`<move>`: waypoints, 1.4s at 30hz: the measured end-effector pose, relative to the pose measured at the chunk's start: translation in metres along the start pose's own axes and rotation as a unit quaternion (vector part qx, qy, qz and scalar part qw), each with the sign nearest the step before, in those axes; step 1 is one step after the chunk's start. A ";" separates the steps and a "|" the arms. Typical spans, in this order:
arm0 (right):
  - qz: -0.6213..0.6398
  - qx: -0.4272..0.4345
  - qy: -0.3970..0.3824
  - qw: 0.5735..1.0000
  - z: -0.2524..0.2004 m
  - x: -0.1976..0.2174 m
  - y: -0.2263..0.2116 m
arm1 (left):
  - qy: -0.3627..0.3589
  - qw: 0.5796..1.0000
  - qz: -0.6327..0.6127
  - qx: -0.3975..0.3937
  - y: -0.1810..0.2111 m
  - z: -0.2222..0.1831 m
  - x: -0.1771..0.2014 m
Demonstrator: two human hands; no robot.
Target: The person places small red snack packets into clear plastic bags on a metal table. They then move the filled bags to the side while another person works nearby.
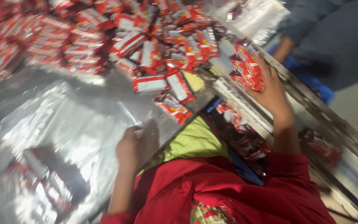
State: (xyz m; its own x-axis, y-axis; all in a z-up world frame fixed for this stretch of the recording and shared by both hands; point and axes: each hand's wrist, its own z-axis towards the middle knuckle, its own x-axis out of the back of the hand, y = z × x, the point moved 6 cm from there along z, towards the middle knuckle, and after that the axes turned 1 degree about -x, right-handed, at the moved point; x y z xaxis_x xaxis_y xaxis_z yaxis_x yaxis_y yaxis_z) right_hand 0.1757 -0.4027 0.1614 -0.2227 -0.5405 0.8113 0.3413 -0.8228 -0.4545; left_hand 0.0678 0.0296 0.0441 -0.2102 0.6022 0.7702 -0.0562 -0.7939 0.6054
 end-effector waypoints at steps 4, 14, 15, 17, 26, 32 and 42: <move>0.386 -0.087 -0.160 0.904 0.009 -0.098 -0.064 | -0.029 0.999 0.041 -0.003 -0.019 0.008 -0.050; -0.004 0.347 -0.136 0.928 -0.066 -0.243 -0.244 | 0.101 0.946 -0.241 0.190 -0.051 -0.003 0.053; -0.056 0.388 -0.110 0.913 -0.071 -0.245 -0.248 | 0.110 0.963 -0.214 0.120 -0.027 -0.006 0.058; 0.182 0.061 -0.347 0.918 -0.049 -0.285 -0.222 | 0.061 0.988 -0.133 0.055 0.014 -0.020 0.048; 0.692 -0.285 -0.215 0.627 -0.071 -0.384 -0.154 | 0.163 0.949 -0.268 0.011 -0.030 -0.066 0.022; 0.181 0.188 -0.296 0.919 -0.075 -0.282 -0.166 | 0.049 0.997 -0.029 0.044 -0.044 -0.026 -0.036; 0.134 0.122 -0.067 0.981 -0.019 -0.165 -0.123 | 0.091 0.992 0.091 -0.011 0.001 -0.007 -0.022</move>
State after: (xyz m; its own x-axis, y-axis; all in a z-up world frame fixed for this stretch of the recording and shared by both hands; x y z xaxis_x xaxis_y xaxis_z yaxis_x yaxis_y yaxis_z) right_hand 0.1528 -0.2152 0.0762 0.0215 -0.6904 0.7231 0.5827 -0.5791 -0.5702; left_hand 0.0658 0.0151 0.0265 -0.3922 0.4251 0.8158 -0.0217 -0.8909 0.4537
